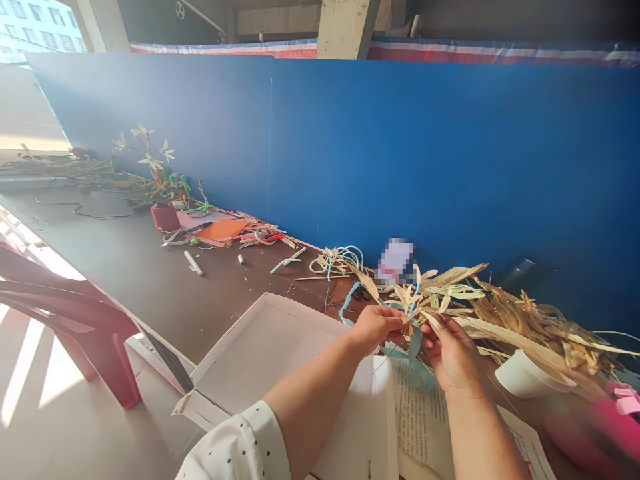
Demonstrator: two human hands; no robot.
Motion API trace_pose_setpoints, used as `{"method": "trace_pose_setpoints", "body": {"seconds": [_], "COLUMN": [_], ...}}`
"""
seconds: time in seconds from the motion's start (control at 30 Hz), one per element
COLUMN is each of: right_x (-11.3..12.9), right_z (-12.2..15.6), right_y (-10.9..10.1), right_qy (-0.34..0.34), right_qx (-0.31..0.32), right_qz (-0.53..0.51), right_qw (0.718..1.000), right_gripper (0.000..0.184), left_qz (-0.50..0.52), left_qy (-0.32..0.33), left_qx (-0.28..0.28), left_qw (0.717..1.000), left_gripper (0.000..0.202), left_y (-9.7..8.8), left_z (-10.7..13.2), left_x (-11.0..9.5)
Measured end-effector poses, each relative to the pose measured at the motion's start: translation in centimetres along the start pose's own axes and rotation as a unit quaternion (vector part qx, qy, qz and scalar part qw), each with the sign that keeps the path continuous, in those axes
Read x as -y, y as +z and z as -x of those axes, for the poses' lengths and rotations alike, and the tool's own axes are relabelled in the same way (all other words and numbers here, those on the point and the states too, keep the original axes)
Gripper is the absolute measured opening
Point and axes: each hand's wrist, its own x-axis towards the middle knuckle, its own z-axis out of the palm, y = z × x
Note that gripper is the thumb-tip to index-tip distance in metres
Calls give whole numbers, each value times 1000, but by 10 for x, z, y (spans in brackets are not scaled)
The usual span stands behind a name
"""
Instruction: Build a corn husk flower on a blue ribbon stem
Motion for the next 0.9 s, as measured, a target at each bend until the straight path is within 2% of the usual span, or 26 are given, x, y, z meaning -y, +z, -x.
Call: {"method": "trace_pose_setpoints", "body": {"seconds": [0.33,0.53,0.9], "right_x": [-2,-6,-1], "right_z": [0,-1,4], "right_y": [-5,-7,-2], "right_qy": [-7,-21,-7], "right_qx": [-25,-7,3], "right_qz": [21,31,18], "right_qw": [999,999,1000], "right_gripper": [39,36,35], "left_qz": [-4,10,24], "left_qy": [-13,-11,-6], "left_qx": [21,33,32], "left_qw": [1000,999,999], "left_gripper": [53,49,46], "left_y": [-1,-2,-3], "left_z": [2,1,-1], "left_x": [-2,-1,0]}}
